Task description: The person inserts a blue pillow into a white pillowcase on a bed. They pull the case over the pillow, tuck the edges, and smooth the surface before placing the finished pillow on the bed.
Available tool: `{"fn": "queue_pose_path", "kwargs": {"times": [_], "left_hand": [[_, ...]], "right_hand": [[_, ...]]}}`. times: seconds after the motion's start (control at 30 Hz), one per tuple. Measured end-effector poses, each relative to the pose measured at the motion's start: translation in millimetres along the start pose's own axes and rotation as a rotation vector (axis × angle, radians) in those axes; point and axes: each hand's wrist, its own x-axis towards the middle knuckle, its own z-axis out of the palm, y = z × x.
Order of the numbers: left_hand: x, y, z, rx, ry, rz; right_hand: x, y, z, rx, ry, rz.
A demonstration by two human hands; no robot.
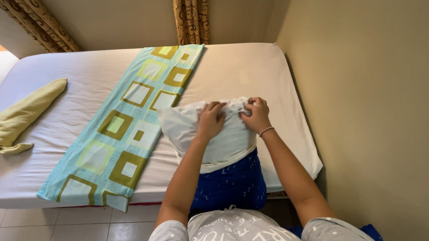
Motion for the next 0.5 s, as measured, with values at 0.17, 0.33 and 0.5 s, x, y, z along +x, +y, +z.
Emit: {"fn": "queue_pose_path", "kwargs": {"times": [0.17, 0.33, 0.5], "left_hand": [[-20, -36, -46, 0.603, 0.092, -0.21], [-33, -149, -55, 0.171, 0.304, -0.927], [-12, -158, -68, -0.648, 0.497, -0.72]], "right_hand": [[3, 21, -25, 0.173, -0.122, 0.078], [3, -13, -54, 0.348, -0.219, 0.239], [16, -14, -49, 0.236, -0.098, -0.17]]}}
